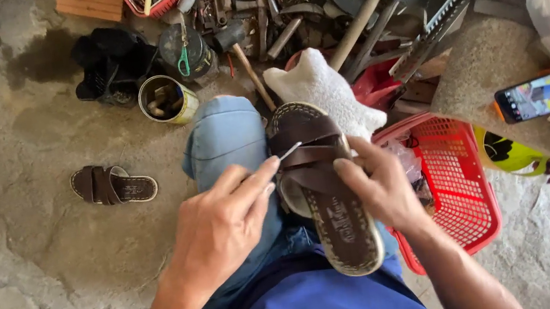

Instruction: Hand-stitching a leather sandal to repair the sole and straps using a needle and thread.

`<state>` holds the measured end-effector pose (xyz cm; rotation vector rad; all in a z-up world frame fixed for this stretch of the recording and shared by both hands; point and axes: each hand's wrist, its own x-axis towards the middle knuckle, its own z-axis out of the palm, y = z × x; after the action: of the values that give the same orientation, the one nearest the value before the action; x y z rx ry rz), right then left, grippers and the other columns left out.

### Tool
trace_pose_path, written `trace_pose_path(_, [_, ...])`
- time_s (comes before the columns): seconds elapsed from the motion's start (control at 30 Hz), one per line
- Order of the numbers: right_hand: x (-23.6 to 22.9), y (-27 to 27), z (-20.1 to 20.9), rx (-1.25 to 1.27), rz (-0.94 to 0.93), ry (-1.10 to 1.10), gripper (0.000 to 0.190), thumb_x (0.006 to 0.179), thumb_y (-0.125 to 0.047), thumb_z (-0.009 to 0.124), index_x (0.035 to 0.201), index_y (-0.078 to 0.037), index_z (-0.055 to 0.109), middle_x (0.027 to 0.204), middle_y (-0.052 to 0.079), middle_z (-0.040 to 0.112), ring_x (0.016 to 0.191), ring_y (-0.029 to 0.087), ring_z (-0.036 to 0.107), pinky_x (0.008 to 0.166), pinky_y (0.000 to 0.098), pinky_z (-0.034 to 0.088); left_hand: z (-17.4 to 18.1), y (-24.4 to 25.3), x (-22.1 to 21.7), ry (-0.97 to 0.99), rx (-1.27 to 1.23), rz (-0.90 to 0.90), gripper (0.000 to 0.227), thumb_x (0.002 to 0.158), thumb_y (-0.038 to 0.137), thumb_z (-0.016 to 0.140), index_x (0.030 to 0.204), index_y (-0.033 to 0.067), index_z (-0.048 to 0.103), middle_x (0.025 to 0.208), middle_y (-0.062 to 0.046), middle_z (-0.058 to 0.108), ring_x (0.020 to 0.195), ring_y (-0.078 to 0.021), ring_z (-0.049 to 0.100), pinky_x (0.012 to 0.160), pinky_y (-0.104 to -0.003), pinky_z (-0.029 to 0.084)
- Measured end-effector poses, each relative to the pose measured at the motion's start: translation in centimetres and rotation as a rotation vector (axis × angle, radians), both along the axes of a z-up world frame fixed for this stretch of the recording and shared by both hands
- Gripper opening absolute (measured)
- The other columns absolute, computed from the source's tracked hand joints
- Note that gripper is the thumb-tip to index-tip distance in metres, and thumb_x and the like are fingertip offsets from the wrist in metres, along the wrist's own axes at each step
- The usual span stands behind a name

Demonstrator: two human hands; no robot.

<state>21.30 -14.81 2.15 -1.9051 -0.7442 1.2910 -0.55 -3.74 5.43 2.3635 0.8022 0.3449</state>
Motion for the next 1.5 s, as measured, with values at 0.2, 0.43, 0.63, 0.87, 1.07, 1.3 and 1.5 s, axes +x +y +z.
trace_pose_path(0.2, [0.1, -0.7, 2.7, -0.024, -0.173, 0.241, 0.038, 0.091, -0.022, 0.058, 0.122, -0.002, 0.069, 0.095, 0.016, 0.082, 0.078, 0.022, 0.078, 0.061, 0.0321, 0.064, 0.3, -1.0, 3.3, 0.139, 0.088, -0.14, 0.034, 0.101, 0.022, 0.061, 0.133, 0.0131, 0.068, 0.087, -0.006, 0.06, 0.048, -0.0301, 0.063, 0.035, -0.046, 0.05])
trace_pose_path(0.43, [2.0, -3.7, 0.9, -0.042, -0.232, 0.418, 0.021, 0.097, -0.016, 0.059, 0.103, 0.001, 0.07, 0.083, 0.015, 0.078, 0.067, 0.02, 0.073, 0.055, 0.0288, 0.058, 1.7, 0.5, 5.9, 0.262, 0.211, -0.25, 0.032, 0.104, 0.027, 0.055, 0.129, 0.0142, 0.07, 0.085, -0.007, 0.061, 0.046, -0.0229, 0.064, 0.032, -0.039, 0.049])
trace_pose_path(0.63, [4.2, -4.1, 0.2, -0.066, -0.267, 0.61, 0.028, 0.094, -0.02, 0.063, 0.104, 0.005, 0.071, 0.077, 0.02, 0.076, 0.057, 0.023, 0.07, 0.046, 0.0286, 0.053, 3.0, 1.3, 8.8, 0.398, 0.189, -0.322, 0.024, 0.101, 0.025, 0.055, 0.118, 0.0176, 0.069, 0.081, -0.008, 0.058, 0.053, -0.0367, 0.067, 0.036, -0.053, 0.049])
trace_pose_path(0.87, [6.7, -4.2, -2.5, -0.104, -0.12, 0.606, 0.023, 0.096, -0.023, 0.06, 0.087, -0.003, 0.068, 0.062, 0.006, 0.063, 0.05, 0.014, 0.058, 0.044, 0.0239, 0.04, 3.3, 3.6, 11.5, 0.606, -0.031, -0.429, 0.03, 0.106, 0.017, 0.049, 0.078, 0.0146, 0.058, 0.065, -0.005, 0.049, 0.044, -0.0342, 0.053, 0.043, -0.05, 0.041])
trace_pose_path(1.07, [8.1, -3.6, -3.9, -0.066, -0.059, 0.735, 0.024, 0.098, -0.022, 0.058, 0.081, -0.005, 0.062, 0.055, 0.001, 0.057, 0.043, 0.011, 0.05, 0.038, 0.0234, 0.033, 3.2, 4.9, 13.4, 0.768, -0.006, -0.485, 0.024, 0.098, 0.01, 0.047, 0.087, 0.014, 0.069, 0.076, -0.011, 0.063, 0.053, -0.044, 0.064, 0.048, -0.058, 0.045])
trace_pose_path(1.3, [8.9, -2.6, -6.6, -0.039, -0.12, 0.967, 0.028, 0.093, -0.018, 0.061, 0.099, 0.008, 0.071, 0.067, 0.011, 0.072, 0.046, 0.013, 0.062, 0.037, 0.0214, 0.041, 2.4, 6.9, 14.8, 0.765, -0.046, -0.515, 0.022, 0.091, 0.013, 0.05, 0.078, 0.0174, 0.066, 0.071, -0.008, 0.061, 0.054, -0.0463, 0.06, 0.046, -0.059, 0.041])
trace_pose_path(1.5, [9.5, -1.2, -6.8, -0.074, -0.116, 1.045, 0.038, 0.09, -0.018, 0.061, 0.103, 0.016, 0.073, 0.066, 0.014, 0.073, 0.043, 0.012, 0.061, 0.034, 0.0206, 0.038, 2.1, 8.0, 16.3, 0.883, -0.128, -0.595, 0.024, 0.094, 0.011, 0.046, 0.09, 0.0175, 0.069, 0.08, -0.01, 0.066, 0.061, -0.0453, 0.065, 0.052, -0.06, 0.049])
